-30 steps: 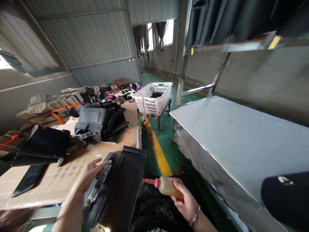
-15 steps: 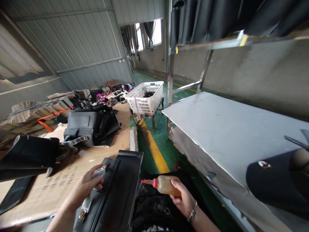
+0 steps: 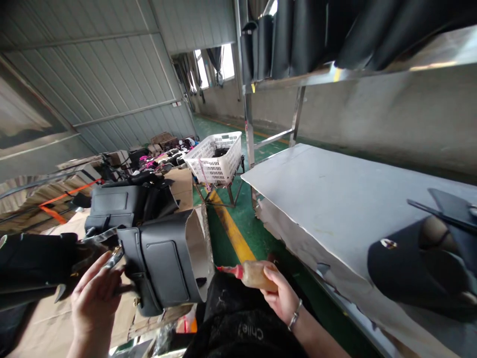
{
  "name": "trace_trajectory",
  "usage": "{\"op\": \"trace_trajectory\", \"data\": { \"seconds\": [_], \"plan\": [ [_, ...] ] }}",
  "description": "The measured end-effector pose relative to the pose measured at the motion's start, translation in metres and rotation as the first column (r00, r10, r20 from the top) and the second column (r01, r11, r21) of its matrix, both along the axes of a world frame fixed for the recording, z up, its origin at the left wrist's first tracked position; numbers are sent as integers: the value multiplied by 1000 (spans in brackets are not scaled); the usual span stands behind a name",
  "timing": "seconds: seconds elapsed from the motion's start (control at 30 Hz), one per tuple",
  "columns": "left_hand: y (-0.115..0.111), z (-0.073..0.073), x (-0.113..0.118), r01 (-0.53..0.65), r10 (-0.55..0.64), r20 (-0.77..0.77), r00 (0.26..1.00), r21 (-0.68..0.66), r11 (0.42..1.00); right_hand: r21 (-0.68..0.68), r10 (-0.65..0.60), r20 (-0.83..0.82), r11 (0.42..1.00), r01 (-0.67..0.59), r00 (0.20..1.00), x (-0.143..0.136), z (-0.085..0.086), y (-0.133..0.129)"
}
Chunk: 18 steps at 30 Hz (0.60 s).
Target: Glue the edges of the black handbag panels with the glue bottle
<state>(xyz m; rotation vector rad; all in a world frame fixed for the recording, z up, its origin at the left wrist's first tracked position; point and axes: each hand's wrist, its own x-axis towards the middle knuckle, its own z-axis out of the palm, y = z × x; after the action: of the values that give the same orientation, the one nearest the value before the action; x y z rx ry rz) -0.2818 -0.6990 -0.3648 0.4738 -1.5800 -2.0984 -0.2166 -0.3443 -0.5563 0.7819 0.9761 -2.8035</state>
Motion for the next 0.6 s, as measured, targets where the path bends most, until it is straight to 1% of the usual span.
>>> {"op": "trace_trajectory", "data": {
  "seconds": [0.03, 0.1, 0.2, 0.27, 0.37, 0.43, 0.6],
  "plan": [
    [1, -2, 1, -42, 42, -6, 999, 4, 999, -11, -6, 9, 1000, 6, 1000, -2, 2, 0],
    [4, -4, 3, -84, 84, -18, 996, -8, 996, 11, 2, -17, 1000, -2, 1000, -5, 6, 1],
    [5, -6, 5, -98, 98, -9, 995, -16, 995, 44, 8, -39, 999, -6, 999, -14, 9, 2],
    [3, -8, 7, -111, 111, 25, 994, -9, 994, 62, 32, -40, 998, -30, 999, -22, 10, 1],
    [-3, -11, 8, -103, 104, 76, 992, -10, 995, 86, 98, -42, 992, -94, 994, -38, 11, 0],
    [-5, -11, 9, -99, 102, 117, 988, -29, 995, 91, 113, -49, 990, -108, 992, -49, 11, -1],
    [7, -5, 6, -63, 72, 165, 984, -63, 996, 95, 125, -69, 988, -118, 990, -68, 9, -4]
  ]
}}
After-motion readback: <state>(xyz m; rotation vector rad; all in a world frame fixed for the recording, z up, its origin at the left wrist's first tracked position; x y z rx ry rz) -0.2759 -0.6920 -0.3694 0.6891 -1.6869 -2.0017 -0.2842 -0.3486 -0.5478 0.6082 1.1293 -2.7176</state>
